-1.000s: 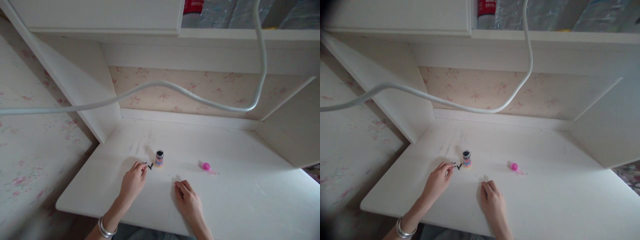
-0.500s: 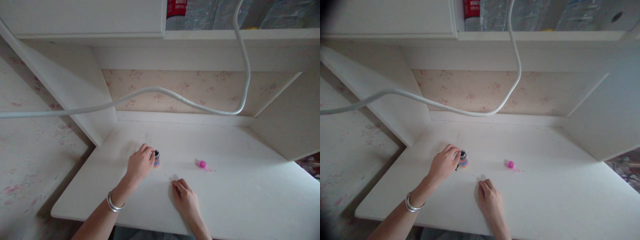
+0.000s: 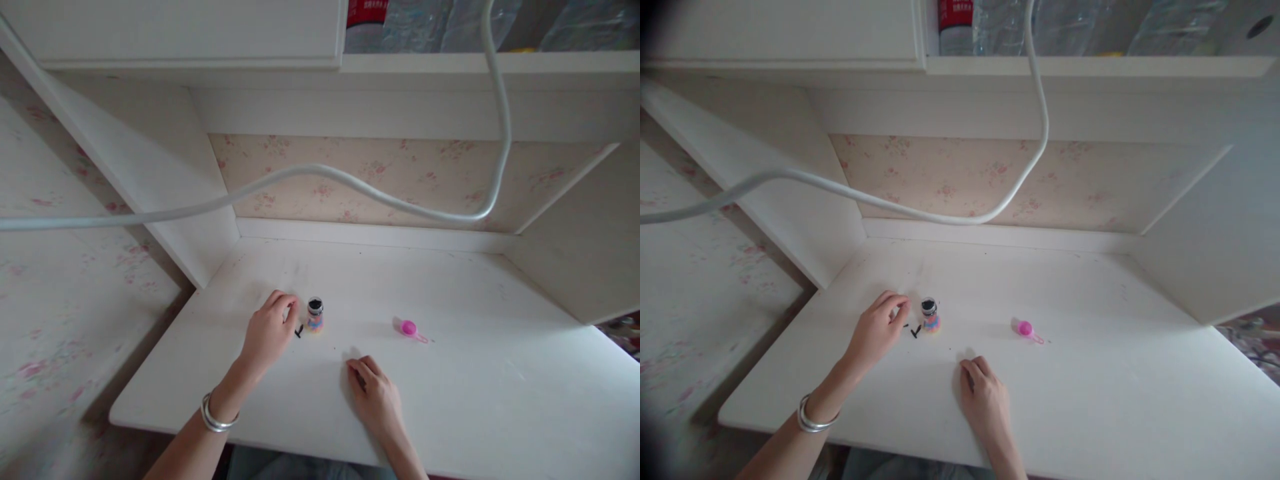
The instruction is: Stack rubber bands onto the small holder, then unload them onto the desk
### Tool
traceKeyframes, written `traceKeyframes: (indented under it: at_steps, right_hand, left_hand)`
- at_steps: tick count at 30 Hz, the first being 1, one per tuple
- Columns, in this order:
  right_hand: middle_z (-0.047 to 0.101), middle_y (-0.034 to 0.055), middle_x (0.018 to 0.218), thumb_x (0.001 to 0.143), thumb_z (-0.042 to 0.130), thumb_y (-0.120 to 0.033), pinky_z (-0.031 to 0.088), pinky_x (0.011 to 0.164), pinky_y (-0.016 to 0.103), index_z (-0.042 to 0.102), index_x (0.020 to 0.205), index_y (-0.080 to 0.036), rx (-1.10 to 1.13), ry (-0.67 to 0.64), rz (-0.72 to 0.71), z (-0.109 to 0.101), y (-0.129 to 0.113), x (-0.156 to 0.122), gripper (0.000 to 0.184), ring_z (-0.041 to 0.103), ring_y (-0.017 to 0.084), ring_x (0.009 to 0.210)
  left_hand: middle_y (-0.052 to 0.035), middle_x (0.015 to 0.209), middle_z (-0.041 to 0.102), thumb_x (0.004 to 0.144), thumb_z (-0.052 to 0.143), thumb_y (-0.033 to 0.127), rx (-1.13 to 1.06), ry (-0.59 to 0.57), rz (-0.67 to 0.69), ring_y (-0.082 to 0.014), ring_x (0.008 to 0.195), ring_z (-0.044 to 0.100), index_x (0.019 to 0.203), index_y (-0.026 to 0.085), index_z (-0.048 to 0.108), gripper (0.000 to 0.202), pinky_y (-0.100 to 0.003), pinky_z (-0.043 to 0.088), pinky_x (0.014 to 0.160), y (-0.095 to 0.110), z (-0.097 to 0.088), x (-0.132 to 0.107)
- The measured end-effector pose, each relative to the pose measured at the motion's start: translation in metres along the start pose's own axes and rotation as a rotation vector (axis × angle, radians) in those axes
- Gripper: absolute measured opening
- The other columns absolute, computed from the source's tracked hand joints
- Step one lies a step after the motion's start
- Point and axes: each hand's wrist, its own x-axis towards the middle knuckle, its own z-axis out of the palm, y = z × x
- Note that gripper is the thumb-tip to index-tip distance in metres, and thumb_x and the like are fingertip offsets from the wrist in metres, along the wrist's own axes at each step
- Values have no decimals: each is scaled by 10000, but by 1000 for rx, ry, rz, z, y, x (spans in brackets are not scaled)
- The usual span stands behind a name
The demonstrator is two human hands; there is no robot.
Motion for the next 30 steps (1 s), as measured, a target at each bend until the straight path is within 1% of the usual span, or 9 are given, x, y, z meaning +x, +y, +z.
traceKeyframes:
  at_steps: [3, 7, 11, 14, 18, 21, 25, 28, 30]
  right_hand:
    - [660, 32, 934, 931, 369, -280, 456, 649, 213, 671, 965, -259, -29, -1, -5, 0, -1, 0, 304, 647, 139, 722]
    - [666, 25, 904, 931, 376, -299, 424, 566, 212, 669, 957, -275, -100, -8, -10, 3, -11, 2, 295, 643, 140, 681]
    - [658, 21, 835, 941, 368, -283, 414, 594, 191, 666, 953, -264, -97, -67, -107, 16, -44, 13, 299, 633, 119, 668]
    - [665, 14, 844, 936, 401, -277, 401, 597, 193, 659, 957, -274, -134, -77, -156, 31, -75, 30, 260, 642, 127, 706]
    - [681, 8, 907, 920, 441, -267, 379, 549, 214, 654, 910, -272, -225, -62, -141, 45, -96, 55, 213, 643, 136, 674]
    - [684, 17, 915, 915, 454, -259, 368, 531, 221, 655, 865, -257, -280, -53, -93, 53, -96, 66, 208, 640, 137, 646]
    - [673, 27, 852, 922, 446, -244, 359, 523, 227, 647, 826, -242, -300, -55, -90, 62, -93, 65, 223, 626, 139, 616]
    - [651, 24, 826, 929, 432, -227, 364, 530, 230, 628, 841, -238, -264, -38, -134, 56, -99, 59, 215, 606, 137, 615]
    - [634, 33, 829, 943, 407, -226, 395, 583, 247, 616, 899, -234, -206, 56, -177, 42, -103, 61, 214, 603, 156, 686]
  left_hand:
    - [-17, 891, 627, 927, 408, 328, -65, 0, -45, -86, 590, 524, 920, 207, 621, 245, -229, 438, 654, -19, 3, -17]
    - [-27, 885, 637, 923, 405, 363, -79, -59, -130, -110, 602, 540, 899, 210, 626, 269, -258, 461, 664, -47, 14, -50]
    - [-40, 885, 654, 919, 417, 337, -110, -99, -185, -151, 733, 616, 885, 211, 630, 250, -272, 492, 705, -68, 28, -82]
    - [-47, 912, 658, 922, 418, 315, -122, -83, -191, -165, 821, 640, 909, 213, 630, 236, -276, 504, 743, -74, 34, -96]
    - [-54, 933, 655, 927, 418, 300, -135, -80, -160, -172, 859, 639, 934, 217, 626, 225, -284, 504, 775, -74, 35, -101]
    - [-62, 933, 656, 929, 414, 289, -144, -59, -158, -179, 879, 640, 930, 212, 623, 223, -297, 500, 803, -75, 34, -99]
    - [-59, 947, 651, 934, 403, 298, -147, -89, -151, -181, 879, 640, 940, 222, 616, 227, -299, 500, 799, -76, 34, -98]
    - [-51, 949, 647, 938, 392, 312, -136, -111, -152, -176, 858, 639, 946, 231, 613, 235, -294, 500, 777, -76, 34, -96]
    - [-45, 942, 645, 939, 387, 329, -138, -109, -171, -160, 786, 636, 955, 233, 613, 247, -285, 503, 737, -75, 33, -95]
